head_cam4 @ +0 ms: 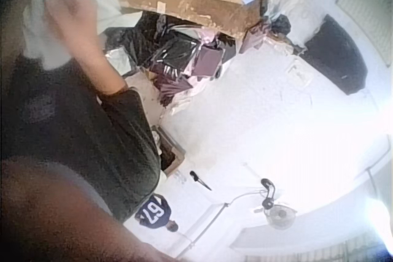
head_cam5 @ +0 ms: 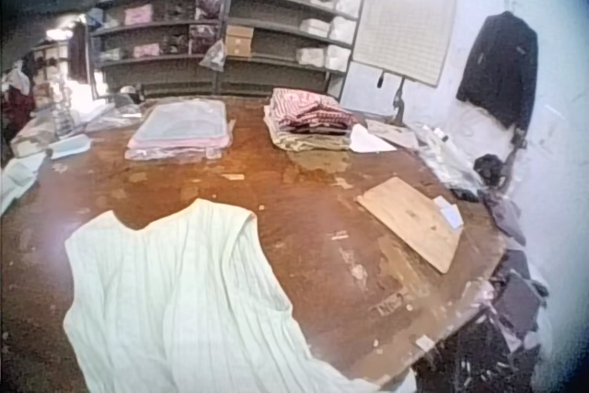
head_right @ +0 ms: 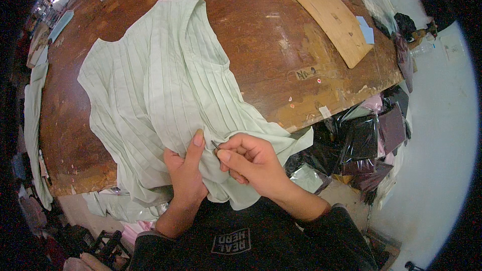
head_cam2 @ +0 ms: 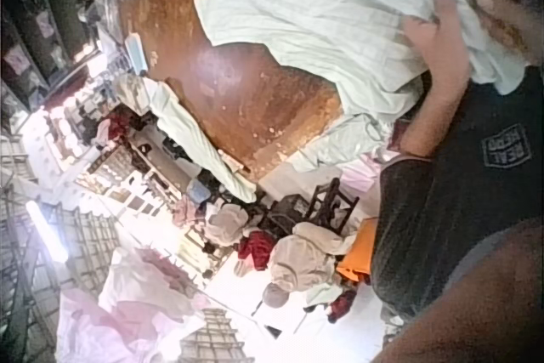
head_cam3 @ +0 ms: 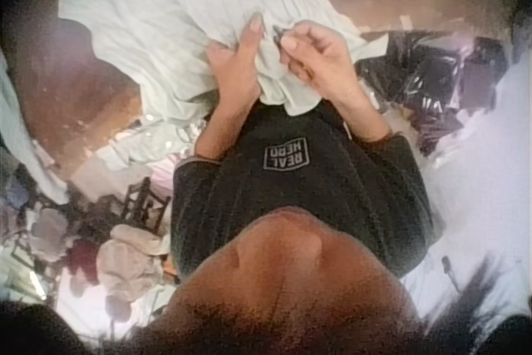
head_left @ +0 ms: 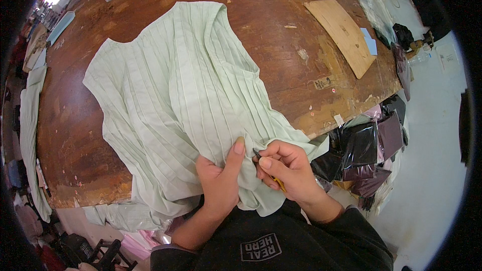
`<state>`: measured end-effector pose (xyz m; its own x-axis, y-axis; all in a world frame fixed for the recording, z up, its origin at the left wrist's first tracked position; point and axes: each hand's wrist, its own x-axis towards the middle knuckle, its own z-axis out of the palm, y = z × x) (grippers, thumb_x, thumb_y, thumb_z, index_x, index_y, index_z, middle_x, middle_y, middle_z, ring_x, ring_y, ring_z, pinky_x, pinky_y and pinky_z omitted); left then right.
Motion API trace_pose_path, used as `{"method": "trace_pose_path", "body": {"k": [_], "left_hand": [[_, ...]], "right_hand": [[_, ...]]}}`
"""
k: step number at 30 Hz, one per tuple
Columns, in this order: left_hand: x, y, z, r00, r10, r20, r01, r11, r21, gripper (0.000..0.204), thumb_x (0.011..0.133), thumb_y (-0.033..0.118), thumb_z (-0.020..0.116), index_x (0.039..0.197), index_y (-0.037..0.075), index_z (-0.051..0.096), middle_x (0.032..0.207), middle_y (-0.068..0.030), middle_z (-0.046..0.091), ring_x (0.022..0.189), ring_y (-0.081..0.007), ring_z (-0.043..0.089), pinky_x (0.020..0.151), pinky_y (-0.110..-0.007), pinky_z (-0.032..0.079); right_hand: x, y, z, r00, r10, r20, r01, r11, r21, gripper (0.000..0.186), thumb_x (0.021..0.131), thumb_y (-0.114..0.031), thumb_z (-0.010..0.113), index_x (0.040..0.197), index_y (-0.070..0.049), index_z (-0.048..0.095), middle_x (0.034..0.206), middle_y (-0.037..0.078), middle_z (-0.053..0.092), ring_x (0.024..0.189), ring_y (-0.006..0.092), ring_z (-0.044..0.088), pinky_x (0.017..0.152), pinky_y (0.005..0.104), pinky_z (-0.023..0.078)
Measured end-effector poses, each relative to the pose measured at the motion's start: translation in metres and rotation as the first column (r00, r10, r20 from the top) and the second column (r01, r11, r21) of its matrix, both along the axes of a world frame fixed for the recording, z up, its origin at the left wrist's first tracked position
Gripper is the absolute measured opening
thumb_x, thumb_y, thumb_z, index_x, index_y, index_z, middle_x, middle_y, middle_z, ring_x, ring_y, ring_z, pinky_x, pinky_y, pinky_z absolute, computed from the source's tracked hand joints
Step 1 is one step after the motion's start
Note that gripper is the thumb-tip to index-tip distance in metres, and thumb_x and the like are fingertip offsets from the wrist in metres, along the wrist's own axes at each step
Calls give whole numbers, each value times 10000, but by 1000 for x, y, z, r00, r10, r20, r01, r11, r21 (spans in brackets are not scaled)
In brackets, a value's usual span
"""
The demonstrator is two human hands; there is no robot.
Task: The person uses a small utility knife to cut along the pleats of a light green fabric laid on a wooden table. The hands hold the fabric taut while making short, controlled cuts along the folds.
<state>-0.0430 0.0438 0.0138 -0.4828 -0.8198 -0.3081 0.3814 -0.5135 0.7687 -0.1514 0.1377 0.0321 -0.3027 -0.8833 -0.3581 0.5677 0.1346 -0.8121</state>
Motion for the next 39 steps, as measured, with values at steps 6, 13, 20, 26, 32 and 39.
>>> {"method": "trace_pose_path", "body": {"k": [6,13,20,26,32,39], "left_hand": [[-4,-1,2,1000,-1,15,1,1000,23,315,902,60,665,1186,-48,580,1116,-86,646,977,-132,607,855,-270,476],[0,-3,4,1000,-1,7,2,1000,-1,311,905,47,655,1190,-50,577,1128,-86,644,978,-136,608,862,-273,475],[1,-5,1,996,53,76,-55,998,23,294,933,76,622,1195,-50,578,1159,-77,630,1024,-127,579,900,-273,449],[5,-5,-4,993,2,120,1,1000,-24,359,935,83,619,1255,-47,520,1213,-109,603,1058,-167,582,916,-306,461],[3,-4,-2,995,47,93,-42,997,-57,303,931,85,631,1197,-49,577,1137,-75,636,999,-125,587,884,-265,453],[6,-9,-3,996,14,88,-12,1000,-20,314,930,62,615,1220,-44,555,1159,-79,625,1020,-131,584,895,-268,454]], "right_hand": [[3,8,2,927,-212,-310,137,959,-246,243,915,-173,664,1078,-5,595,790,61,618,570,84,486,484,254,381],[-13,-14,9,85,-158,-984,-112,980,-167,273,860,-102,698,1080,24,595,757,52,577,586,116,493,528,279,409],[-14,2,-4,257,-220,-941,147,971,-187,316,825,-70,713,1095,22,575,811,150,610,649,210,614,592,291,480],[-20,-2,16,314,-82,-946,27,997,-78,402,821,-183,737,1129,6,563,910,149,628,756,278,640,668,343,509],[-42,-14,33,102,64,-993,-214,976,41,390,804,-199,738,1107,-7,585,934,147,629,779,306,629,676,364,501],[-46,-21,43,81,115,-990,-224,970,94,324,789,-163,743,1048,0,637,912,143,639,771,295,625,672,343,489]]}}
